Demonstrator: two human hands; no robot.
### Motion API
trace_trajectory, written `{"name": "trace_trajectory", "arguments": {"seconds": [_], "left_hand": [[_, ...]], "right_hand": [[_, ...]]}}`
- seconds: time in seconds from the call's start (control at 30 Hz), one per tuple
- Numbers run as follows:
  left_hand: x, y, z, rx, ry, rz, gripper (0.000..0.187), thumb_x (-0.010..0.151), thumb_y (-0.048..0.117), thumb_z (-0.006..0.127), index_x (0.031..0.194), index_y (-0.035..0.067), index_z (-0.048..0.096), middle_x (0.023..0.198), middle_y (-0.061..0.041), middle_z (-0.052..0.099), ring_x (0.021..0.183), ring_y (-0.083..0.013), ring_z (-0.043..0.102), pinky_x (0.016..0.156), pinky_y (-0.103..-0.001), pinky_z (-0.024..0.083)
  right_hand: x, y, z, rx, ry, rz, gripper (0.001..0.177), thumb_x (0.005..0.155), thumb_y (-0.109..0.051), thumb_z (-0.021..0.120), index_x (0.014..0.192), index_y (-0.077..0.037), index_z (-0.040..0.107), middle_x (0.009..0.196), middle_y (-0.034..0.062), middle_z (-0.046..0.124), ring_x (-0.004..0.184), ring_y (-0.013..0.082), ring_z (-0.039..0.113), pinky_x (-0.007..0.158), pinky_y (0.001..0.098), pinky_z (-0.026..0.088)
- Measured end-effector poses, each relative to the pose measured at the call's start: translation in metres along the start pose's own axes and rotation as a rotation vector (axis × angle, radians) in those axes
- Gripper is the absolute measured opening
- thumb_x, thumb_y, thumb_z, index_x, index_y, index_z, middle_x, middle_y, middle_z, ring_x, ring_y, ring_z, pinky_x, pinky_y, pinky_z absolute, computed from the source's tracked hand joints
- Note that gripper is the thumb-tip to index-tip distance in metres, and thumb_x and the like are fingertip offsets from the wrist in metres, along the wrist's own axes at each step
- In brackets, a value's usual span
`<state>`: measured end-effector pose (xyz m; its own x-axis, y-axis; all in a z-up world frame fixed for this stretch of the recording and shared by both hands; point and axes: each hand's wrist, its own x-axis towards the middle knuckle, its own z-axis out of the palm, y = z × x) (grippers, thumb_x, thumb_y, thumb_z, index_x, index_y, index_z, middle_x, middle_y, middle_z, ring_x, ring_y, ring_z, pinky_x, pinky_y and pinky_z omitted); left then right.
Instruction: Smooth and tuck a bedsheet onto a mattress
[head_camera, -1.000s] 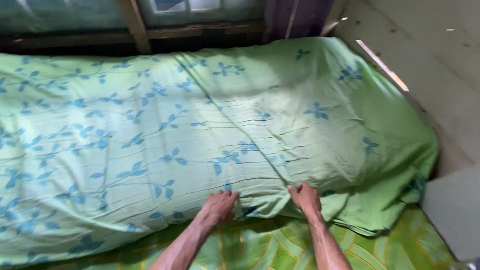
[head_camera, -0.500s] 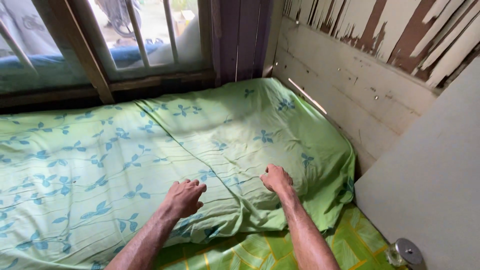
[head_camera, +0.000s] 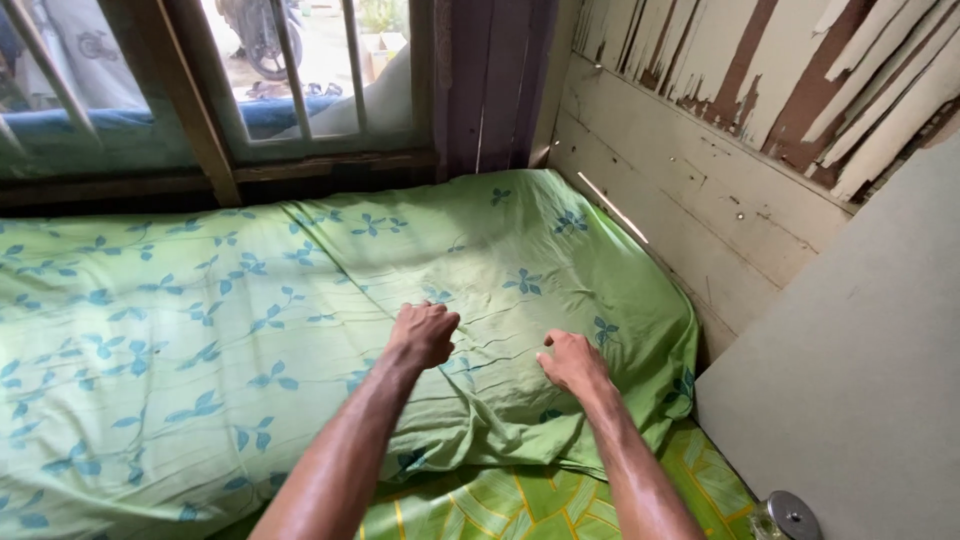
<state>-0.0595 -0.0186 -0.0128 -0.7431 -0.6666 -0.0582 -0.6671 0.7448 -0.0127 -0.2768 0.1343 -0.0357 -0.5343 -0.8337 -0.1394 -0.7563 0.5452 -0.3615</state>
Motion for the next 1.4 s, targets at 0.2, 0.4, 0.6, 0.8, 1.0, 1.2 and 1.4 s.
{"name": "trace_trajectory", "arguments": {"seconds": [0.2, 0.4, 0.6, 0.8, 1.0, 1.2, 1.4], "left_hand": [[0.071, 0.032, 0.005, -0.144, 0.211, 0.151, 0.015, 0.083, 0.025, 0.076, 0.094, 0.014, 0.071, 0.106, -0.006, 0.071, 0.109, -0.0303, 0.064, 0.084, -0.047, 0.053], [0.122, 0.041, 0.026, -0.188, 0.128, 0.237, 0.018, 0.085, 0.028, 0.075, 0.095, 0.013, 0.072, 0.105, -0.009, 0.071, 0.107, -0.0312, 0.067, 0.083, -0.050, 0.054], [0.165, 0.011, 0.079, -0.259, 0.052, 0.239, 0.020, 0.087, 0.028, 0.075, 0.095, 0.010, 0.073, 0.105, -0.012, 0.071, 0.105, -0.0340, 0.068, 0.083, -0.050, 0.054], [0.187, -0.006, 0.123, -0.334, 0.055, 0.189, 0.021, 0.087, 0.027, 0.073, 0.100, 0.010, 0.071, 0.109, -0.012, 0.071, 0.106, -0.0349, 0.067, 0.084, -0.050, 0.053], [0.206, -0.023, 0.152, -0.348, 0.095, 0.131, 0.021, 0.086, 0.026, 0.071, 0.103, 0.013, 0.071, 0.109, -0.010, 0.070, 0.108, -0.0323, 0.064, 0.087, -0.052, 0.050], [0.228, -0.054, 0.181, -0.315, 0.120, 0.014, 0.018, 0.085, 0.022, 0.072, 0.100, 0.012, 0.071, 0.107, -0.009, 0.070, 0.106, -0.0320, 0.064, 0.086, -0.052, 0.050], [0.253, -0.074, 0.227, -0.228, 0.101, -0.105, 0.010, 0.086, 0.016, 0.070, 0.095, 0.013, 0.073, 0.103, -0.008, 0.071, 0.102, -0.0302, 0.066, 0.084, -0.050, 0.051]], "right_hand": [[-0.032, 0.018, -0.035, -0.134, 0.061, 0.049, 0.042, 0.093, -0.038, 0.070, 0.129, -0.018, 0.063, 0.129, 0.0096, 0.067, 0.117, 0.0351, 0.066, 0.097, 0.0488, 0.055], [-0.019, 0.021, -0.034, -0.195, 0.006, 0.129, 0.037, 0.094, -0.035, 0.070, 0.123, -0.013, 0.064, 0.121, 0.0120, 0.070, 0.116, 0.0361, 0.066, 0.096, 0.0498, 0.054], [0.020, -0.004, -0.015, -0.247, -0.056, 0.180, 0.033, 0.094, -0.032, 0.070, 0.118, -0.011, 0.065, 0.115, 0.0140, 0.072, 0.113, 0.0372, 0.067, 0.096, 0.0503, 0.054], [0.063, -0.008, 0.032, -0.310, -0.070, 0.110, 0.033, 0.091, -0.030, 0.073, 0.118, -0.012, 0.067, 0.111, 0.0162, 0.072, 0.108, 0.0375, 0.069, 0.092, 0.0511, 0.055], [0.131, -0.031, 0.057, -0.447, -0.110, 0.000, 0.033, 0.090, -0.030, 0.074, 0.115, -0.010, 0.064, 0.112, 0.0158, 0.071, 0.110, 0.0381, 0.068, 0.091, 0.0520, 0.055], [0.217, -0.057, 0.081, -0.402, -0.120, -0.114, 0.035, 0.092, -0.034, 0.072, 0.119, -0.013, 0.063, 0.117, 0.0138, 0.069, 0.112, 0.0376, 0.067, 0.092, 0.0543, 0.054], [0.285, -0.058, 0.124, -0.361, -0.136, -0.237, 0.042, 0.093, -0.034, 0.070, 0.127, -0.014, 0.056, 0.121, 0.0117, 0.065, 0.116, 0.0351, 0.063, 0.094, 0.0552, 0.052]]}}
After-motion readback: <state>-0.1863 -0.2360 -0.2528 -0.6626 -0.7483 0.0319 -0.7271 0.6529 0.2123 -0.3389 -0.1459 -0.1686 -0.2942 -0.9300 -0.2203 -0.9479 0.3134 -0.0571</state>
